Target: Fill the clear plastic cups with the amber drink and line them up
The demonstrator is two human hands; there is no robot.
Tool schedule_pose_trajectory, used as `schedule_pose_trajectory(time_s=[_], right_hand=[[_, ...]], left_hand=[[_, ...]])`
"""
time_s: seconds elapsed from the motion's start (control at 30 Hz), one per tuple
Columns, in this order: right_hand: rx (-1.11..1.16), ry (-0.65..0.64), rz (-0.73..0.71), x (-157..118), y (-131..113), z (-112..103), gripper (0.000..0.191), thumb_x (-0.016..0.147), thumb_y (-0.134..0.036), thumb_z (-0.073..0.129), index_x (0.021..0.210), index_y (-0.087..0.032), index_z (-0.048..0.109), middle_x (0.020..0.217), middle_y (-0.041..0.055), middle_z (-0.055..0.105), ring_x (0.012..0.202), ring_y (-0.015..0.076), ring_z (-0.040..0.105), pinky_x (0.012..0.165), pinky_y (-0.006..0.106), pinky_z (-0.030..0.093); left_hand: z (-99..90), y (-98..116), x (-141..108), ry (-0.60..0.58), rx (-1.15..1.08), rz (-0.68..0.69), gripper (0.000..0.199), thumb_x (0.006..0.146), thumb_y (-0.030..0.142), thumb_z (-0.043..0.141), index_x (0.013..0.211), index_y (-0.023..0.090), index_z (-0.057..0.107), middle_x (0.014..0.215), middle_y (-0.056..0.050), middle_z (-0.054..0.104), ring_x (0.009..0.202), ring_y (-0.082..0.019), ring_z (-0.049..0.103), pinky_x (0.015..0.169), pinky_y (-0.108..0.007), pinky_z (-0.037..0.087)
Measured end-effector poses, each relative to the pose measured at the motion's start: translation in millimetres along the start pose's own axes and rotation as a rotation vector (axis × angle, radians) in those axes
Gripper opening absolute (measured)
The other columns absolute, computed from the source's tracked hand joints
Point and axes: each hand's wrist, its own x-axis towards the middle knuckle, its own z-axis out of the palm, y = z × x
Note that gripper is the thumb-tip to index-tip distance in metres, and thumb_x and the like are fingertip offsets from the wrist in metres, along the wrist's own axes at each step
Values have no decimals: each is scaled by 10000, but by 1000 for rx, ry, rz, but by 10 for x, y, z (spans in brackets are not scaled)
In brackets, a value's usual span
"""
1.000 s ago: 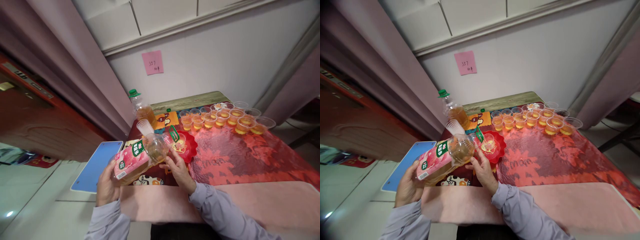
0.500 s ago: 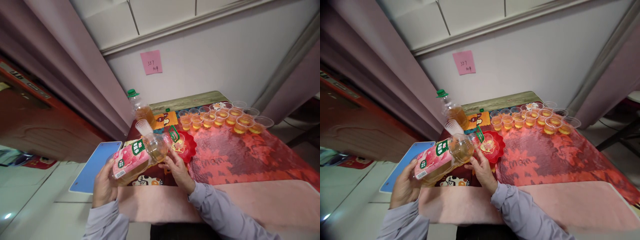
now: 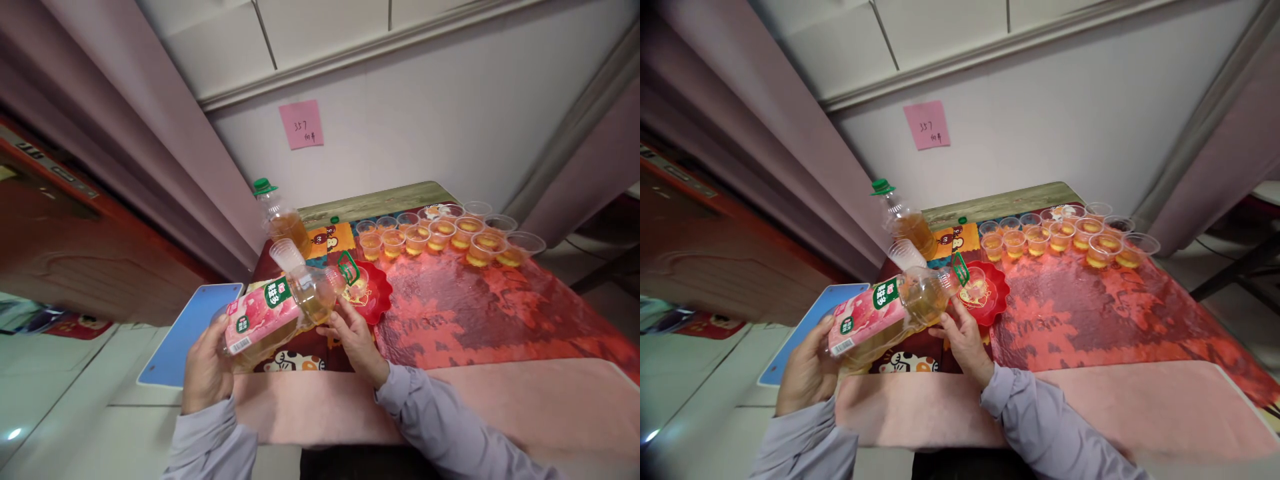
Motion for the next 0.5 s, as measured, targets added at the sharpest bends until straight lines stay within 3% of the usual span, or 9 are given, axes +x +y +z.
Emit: schedule_pose_trajectory(time_s=[0.5], right_hand=[[1,-3,-5,10,-12,2,848,920,-604,826,1662,-341,510,1407,53,735,1126,230,759,1012,511,701]], left_hand=[[14,25,17,18,45,26,388,620,383,947,926,177,827,909,-29,827,748,-195,731,630,-266,625]])
